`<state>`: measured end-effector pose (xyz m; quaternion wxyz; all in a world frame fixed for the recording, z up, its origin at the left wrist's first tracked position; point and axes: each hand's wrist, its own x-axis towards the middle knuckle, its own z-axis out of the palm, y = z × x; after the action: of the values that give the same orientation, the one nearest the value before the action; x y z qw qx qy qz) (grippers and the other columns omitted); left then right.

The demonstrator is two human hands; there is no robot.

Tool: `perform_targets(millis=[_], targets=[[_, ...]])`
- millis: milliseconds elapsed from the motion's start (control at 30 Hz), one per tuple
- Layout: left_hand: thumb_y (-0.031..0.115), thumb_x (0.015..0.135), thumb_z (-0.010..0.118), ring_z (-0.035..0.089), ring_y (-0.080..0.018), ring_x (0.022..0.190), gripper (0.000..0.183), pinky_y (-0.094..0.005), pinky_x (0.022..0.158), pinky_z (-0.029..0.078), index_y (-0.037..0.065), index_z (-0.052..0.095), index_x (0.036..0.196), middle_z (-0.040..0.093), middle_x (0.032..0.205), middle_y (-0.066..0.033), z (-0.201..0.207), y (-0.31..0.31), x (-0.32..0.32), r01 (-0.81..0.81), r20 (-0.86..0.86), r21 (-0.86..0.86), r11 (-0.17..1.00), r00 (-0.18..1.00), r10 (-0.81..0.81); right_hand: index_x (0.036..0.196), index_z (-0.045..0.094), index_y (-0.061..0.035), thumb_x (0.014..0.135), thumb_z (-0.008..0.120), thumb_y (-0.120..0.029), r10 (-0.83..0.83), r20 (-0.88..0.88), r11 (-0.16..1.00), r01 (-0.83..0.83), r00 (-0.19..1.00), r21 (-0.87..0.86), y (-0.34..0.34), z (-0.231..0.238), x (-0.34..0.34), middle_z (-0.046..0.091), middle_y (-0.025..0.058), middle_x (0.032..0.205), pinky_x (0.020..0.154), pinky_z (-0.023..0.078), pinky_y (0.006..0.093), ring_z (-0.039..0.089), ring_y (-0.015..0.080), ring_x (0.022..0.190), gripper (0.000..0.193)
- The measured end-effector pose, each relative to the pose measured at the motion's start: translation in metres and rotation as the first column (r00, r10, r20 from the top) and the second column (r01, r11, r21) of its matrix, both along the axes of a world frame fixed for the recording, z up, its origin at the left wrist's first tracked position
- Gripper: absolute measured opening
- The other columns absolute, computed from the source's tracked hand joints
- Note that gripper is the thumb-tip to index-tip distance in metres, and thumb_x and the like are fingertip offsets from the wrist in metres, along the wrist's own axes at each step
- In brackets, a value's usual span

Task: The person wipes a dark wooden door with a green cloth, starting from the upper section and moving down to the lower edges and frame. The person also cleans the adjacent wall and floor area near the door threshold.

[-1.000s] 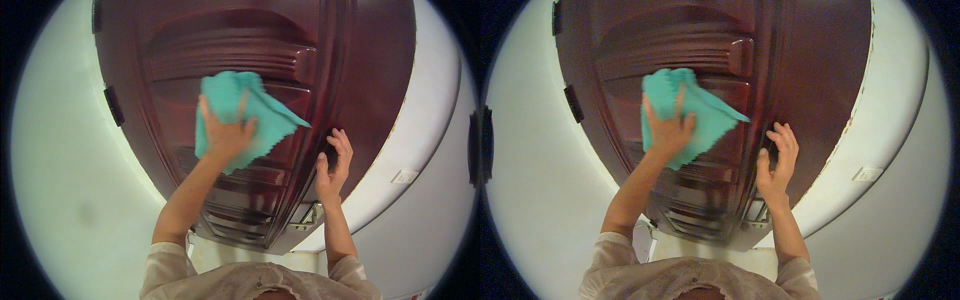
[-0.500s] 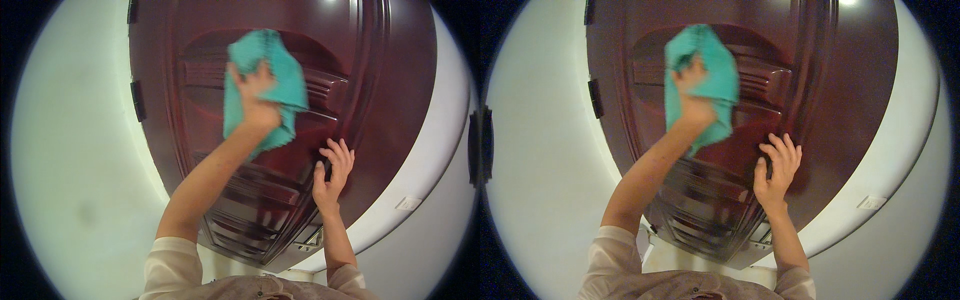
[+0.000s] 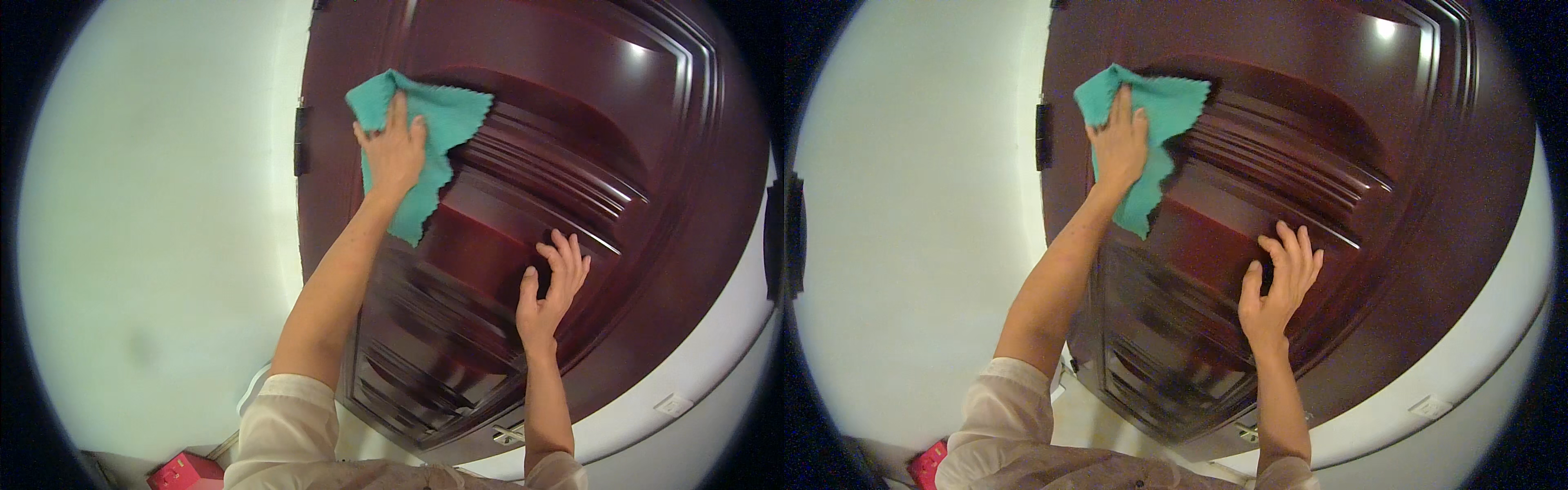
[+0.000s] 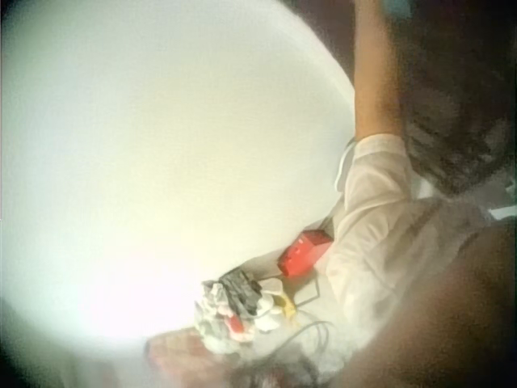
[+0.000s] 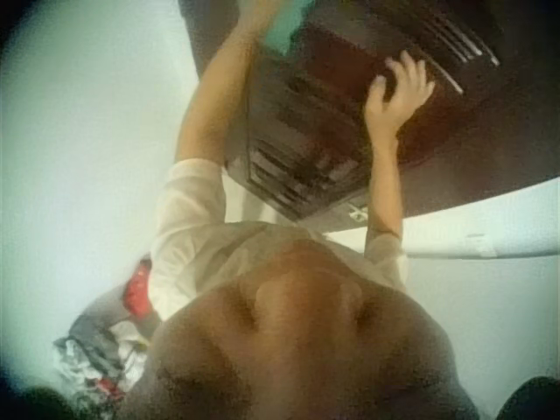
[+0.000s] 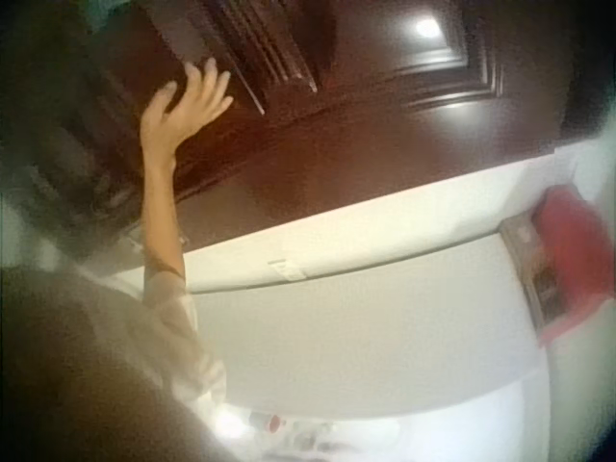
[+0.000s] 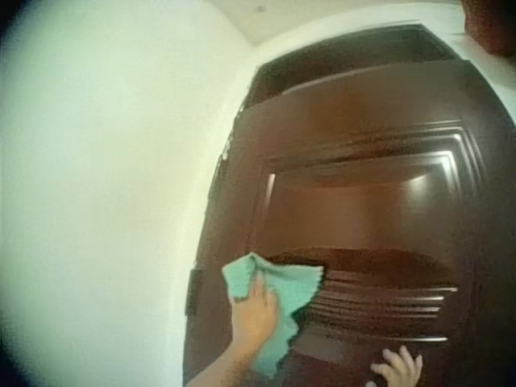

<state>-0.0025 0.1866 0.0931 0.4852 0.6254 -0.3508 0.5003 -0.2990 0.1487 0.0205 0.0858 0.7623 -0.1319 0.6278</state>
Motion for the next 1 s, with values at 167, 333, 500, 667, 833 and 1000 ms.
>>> perform_targets(millis=[167, 333, 500, 667, 833, 1000], targets=[[0.033, 0.096, 0.046, 0.043, -0.039, 0.124, 0.053, -0.0618, 0.108, 0.019, 0.003, 0.04, 0.139, 0.039, 0.145, -0.019, -0.099, 0.005, 0.054, -0.105, -0.081, -0.145, 0.984, 0.992, 0.094, 0.109, 0.062, -0.0103, 0.081, 0.056, -0.009, -0.039, -0.079, 0.997, 0.034, 0.996, -0.066, 0.006, -0.013, 0.032, 0.052, 0.0092, 0.134, 0.113, 0.012, 0.0545, 0.037, 0.0332, 0.134, 0.029], [0.029, 0.093, 0.05, 0.037, -0.0338, 0.132, 0.053, -0.0471, 0.112, 0.023, 0.003, 0.041, 0.138, 0.043, 0.142, -0.0171, -0.258, 0.004, 0.091, 0.109, -0.379, -0.069, 0.992, 0.916, -0.127, 0.103, 0.066, -0.012, 0.081, 0.055, -0.009, -0.06, -0.082, 0.988, 0.047, 0.995, -0.146, 0.014, -0.017, 0.069, 0.057, 0.0061, 0.129, 0.114, 0.012, 0.0493, 0.04, 0.0301, 0.132, 0.025], [0.019, 0.096, 0.046, 0.04, -0.0273, 0.131, 0.05, -0.0369, 0.11, 0.031, 0.003, 0.035, 0.142, 0.048, 0.137, -0.0146, -0.27, -0.004, 0.132, 0.334, -0.525, -0.247, 0.91, 0.743, -0.416, 0.103, 0.066, -0.0146, 0.081, 0.056, -0.01, -0.131, -0.073, 0.968, 0.111, 0.989, -0.224, 0.01, -0.021, 0.092, 0.059, 0.0031, 0.126, 0.114, 0.013, 0.049, 0.042, 0.0294, 0.131, 0.024], [0.025, 0.091, 0.053, 0.05, -0.0333, 0.118, 0.043, -0.0394, 0.103, 0.037, 0.002, 0.049, 0.127, 0.056, 0.124, -0.0155, -0.211, -0.026, 0.157, 0.249, -0.409, 0.176, 0.953, 0.899, -0.159, 0.101, 0.066, -0.016, 0.082, 0.055, -0.011, -0.223, -0.081, 0.95, 0.198, 0.971, -0.242, 0.001, -0.024, 0.091, 0.06, 0.0011, 0.127, 0.114, 0.013, 0.0487, 0.043, 0.0303, 0.131, 0.023], [0.028, 0.087, 0.058, 0.052, -0.0366, 0.113, 0.042, -0.0441, 0.102, 0.037, 0.001, 0.058, 0.119, 0.059, 0.119, -0.0173, -0.297, -0.006, 0.234, -0.001, -0.515, 0.454, 0.891, 0.815, 0.264, 0.101, 0.066, -0.0164, 0.083, 0.054, -0.012, -0.207, -0.046, 0.951, 0.19, 0.977, -0.242, 0.016, -0.021, 0.109, 0.06, 0.0009, 0.129, 0.114, 0.014, 0.0476, 0.044, 0.0303, 0.13, 0.022], [0.029, 0.09, 0.053, 0.044, -0.0395, 0.123, 0.049, -0.044, 0.104, 0.034, -0.002, 0.05, 0.128, 0.049, 0.132, -0.0244, -0.381, -0.006, 0.178, 0.261, -0.567, -0.372, 0.891, 0.696, -0.441, 0.1, 0.067, -0.0187, 0.085, 0.053, -0.014, -0.365, -0.055, 0.894, 0.333, 0.929, -0.3, -0.002, -0.028, 0.09, 0.059, -0.0007, 0.13, 0.114, 0.015, 0.0469, 0.044, 0.0285, 0.131, 0.021]])
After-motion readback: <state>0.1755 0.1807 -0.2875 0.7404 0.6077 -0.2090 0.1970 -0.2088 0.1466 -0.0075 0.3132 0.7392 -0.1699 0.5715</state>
